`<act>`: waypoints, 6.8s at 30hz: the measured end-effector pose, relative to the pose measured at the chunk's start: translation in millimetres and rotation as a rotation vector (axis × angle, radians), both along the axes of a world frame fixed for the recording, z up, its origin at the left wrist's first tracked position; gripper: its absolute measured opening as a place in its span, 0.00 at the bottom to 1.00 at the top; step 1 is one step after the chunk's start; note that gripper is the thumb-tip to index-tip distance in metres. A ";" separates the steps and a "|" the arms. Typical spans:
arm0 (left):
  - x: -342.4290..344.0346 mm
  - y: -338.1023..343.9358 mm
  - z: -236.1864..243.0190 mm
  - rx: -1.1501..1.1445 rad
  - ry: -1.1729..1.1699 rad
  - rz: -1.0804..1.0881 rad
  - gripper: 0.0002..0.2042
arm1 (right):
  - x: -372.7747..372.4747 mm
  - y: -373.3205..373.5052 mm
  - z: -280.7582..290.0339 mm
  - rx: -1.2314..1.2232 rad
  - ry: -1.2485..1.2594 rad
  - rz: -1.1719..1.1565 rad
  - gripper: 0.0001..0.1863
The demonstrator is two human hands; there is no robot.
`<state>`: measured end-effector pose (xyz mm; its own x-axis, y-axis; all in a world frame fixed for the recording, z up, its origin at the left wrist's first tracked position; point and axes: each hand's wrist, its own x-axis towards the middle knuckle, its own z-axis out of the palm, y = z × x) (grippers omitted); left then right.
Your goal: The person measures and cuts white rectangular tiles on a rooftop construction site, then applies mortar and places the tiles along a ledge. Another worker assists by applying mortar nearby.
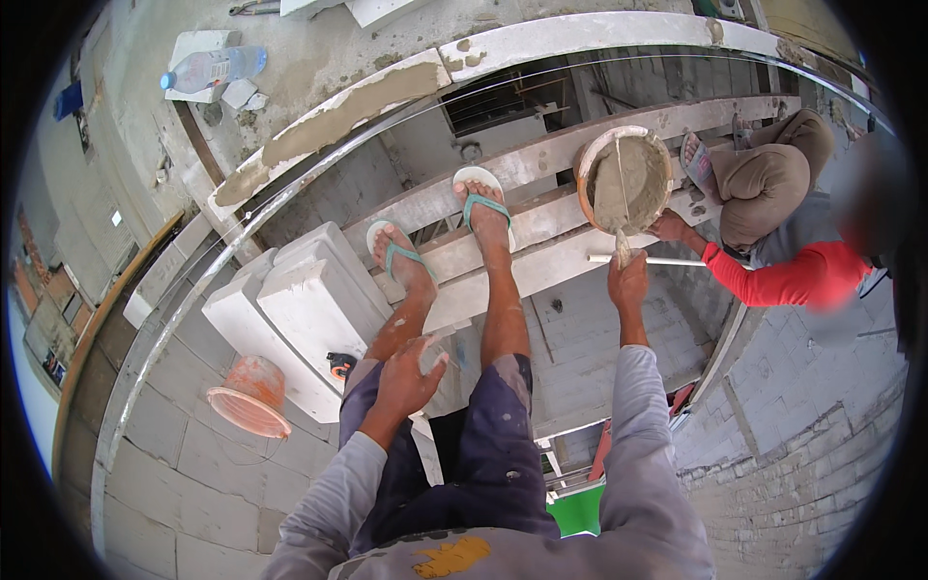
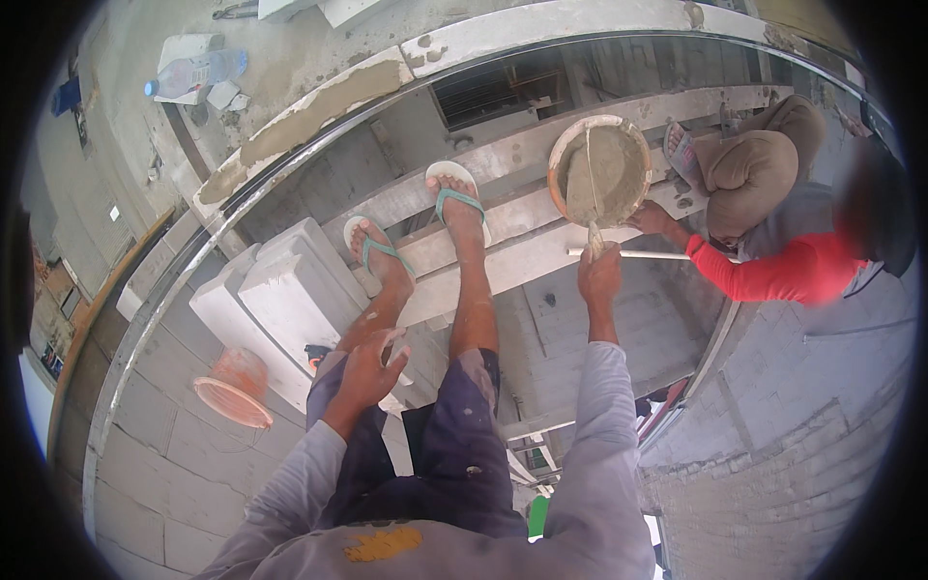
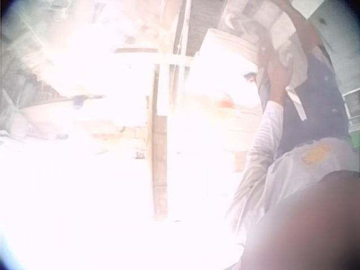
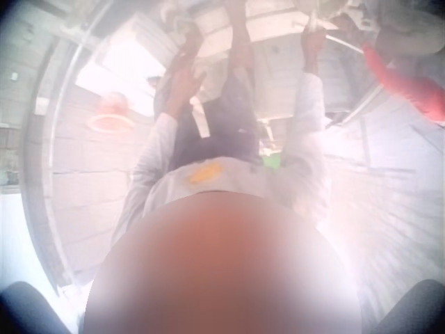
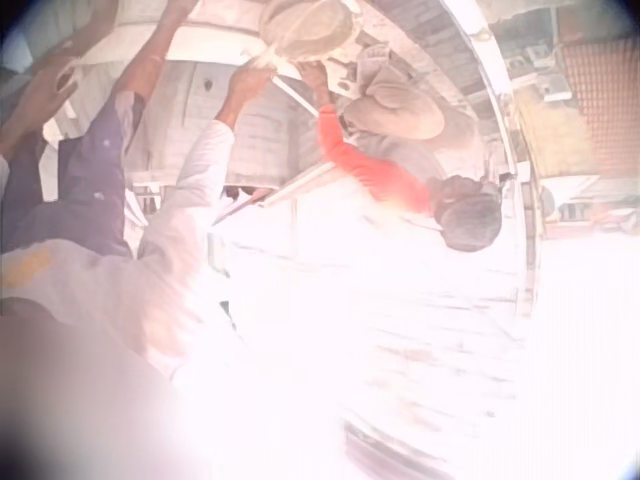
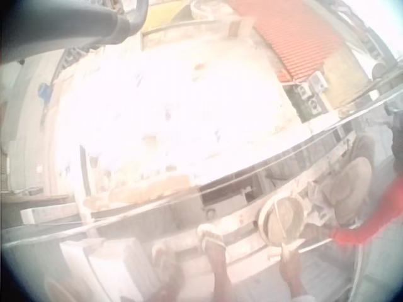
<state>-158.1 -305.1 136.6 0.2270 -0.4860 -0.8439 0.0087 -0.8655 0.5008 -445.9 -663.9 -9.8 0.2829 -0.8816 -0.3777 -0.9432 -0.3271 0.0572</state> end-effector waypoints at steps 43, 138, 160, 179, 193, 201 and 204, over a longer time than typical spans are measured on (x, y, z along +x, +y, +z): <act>-7.1 14.4 -18.5 0.048 0.078 -0.035 0.25 | 358.7 122.1 -71.3 0.852 -1.319 -1.128 0.29; -24.3 -2.3 -10.7 0.054 0.158 0.202 0.25 | 263.2 59.6 -69.1 0.152 -0.526 0.190 0.28; -21.3 -25.7 -23.2 0.073 0.181 0.046 0.24 | 61.2 58.4 66.2 0.178 -0.031 -0.262 0.28; -7.3 -47.1 -23.8 0.113 0.167 -0.097 0.23 | 17.4 12.8 -10.4 0.367 -0.602 -0.787 0.19; -8.4 -47.6 -27.5 0.064 0.117 -0.118 0.26 | 325.5 -1.2 -40.5 1.010 -1.490 -1.302 0.30; -14.0 -39.4 -26.1 0.046 0.118 -0.026 0.25 | 274.7 -6.1 -23.3 0.832 -1.025 -0.867 0.28; -15.1 -32.5 -26.3 0.027 0.114 -0.026 0.25 | 259.1 -55.9 -25.4 0.563 -0.781 -0.666 0.31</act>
<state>-173.2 -337.6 110.3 0.1161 -0.4670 -0.8766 0.0420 -0.8794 0.4741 -186.8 -719.8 -35.2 0.1564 -0.7070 -0.6897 -0.6526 0.4502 -0.6095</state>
